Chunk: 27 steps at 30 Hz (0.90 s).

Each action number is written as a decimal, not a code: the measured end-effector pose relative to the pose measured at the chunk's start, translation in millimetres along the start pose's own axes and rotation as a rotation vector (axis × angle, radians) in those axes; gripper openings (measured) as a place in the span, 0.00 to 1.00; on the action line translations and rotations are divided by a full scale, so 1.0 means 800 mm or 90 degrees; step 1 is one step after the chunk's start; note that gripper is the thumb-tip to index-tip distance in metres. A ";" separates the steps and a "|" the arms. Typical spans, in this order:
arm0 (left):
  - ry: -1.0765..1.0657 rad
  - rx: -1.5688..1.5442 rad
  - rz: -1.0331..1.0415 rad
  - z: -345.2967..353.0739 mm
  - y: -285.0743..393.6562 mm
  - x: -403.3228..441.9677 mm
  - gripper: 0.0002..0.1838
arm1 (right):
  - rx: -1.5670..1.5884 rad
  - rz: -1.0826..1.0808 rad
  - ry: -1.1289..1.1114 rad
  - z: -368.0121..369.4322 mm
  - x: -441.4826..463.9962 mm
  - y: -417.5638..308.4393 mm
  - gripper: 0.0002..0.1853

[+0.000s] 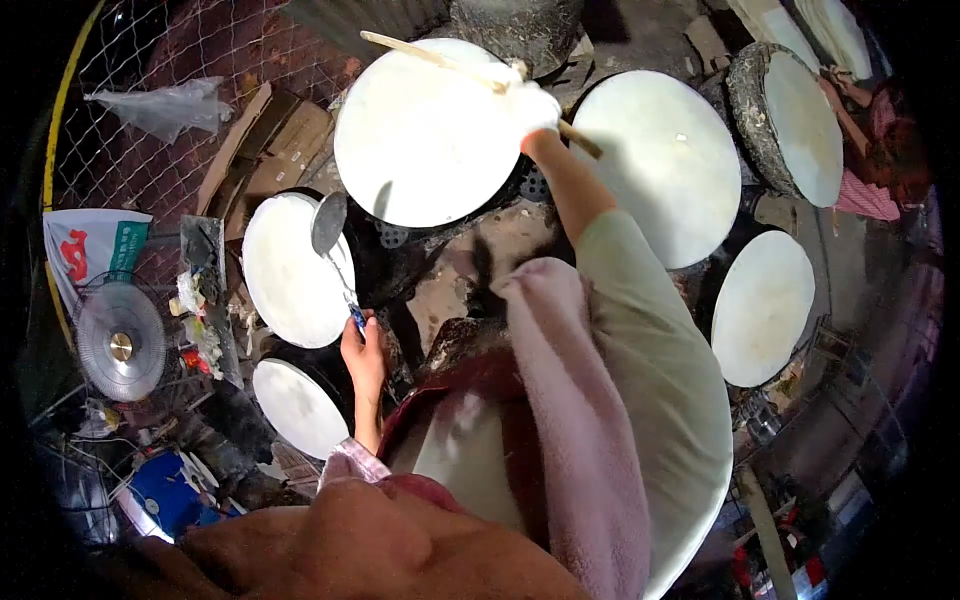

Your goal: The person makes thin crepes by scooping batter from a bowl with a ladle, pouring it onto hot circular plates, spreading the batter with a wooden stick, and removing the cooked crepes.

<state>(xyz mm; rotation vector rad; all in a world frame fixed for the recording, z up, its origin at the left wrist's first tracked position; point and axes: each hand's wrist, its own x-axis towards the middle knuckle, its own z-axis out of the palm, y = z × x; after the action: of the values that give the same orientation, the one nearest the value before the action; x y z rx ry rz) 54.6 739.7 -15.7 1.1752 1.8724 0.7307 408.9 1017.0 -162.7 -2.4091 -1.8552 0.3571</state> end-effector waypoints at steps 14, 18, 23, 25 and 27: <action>-0.066 -0.077 -0.042 0.048 0.027 0.038 0.09 | 1.097 0.356 -0.229 0.045 -0.292 0.041 0.15; -0.145 -0.103 0.033 0.080 0.062 0.105 0.10 | 0.991 0.190 -0.058 0.028 -0.254 0.063 0.14; -0.237 -0.165 0.057 0.134 0.115 0.226 0.10 | 0.885 0.177 -0.248 -0.019 -0.254 0.072 0.18; -0.304 -0.208 0.070 0.157 0.138 0.267 0.10 | 0.843 0.154 -0.235 -0.011 -0.268 0.070 0.18; -0.363 -0.226 0.027 0.178 0.142 0.305 0.10 | 0.913 0.176 -0.052 0.018 -0.289 0.066 0.19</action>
<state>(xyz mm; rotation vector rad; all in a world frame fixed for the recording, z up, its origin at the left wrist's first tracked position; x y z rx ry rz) 164.8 1016.7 -77.2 1.0534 1.1942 0.6326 400.2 779.9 -156.1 -1.5206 -0.6662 1.2486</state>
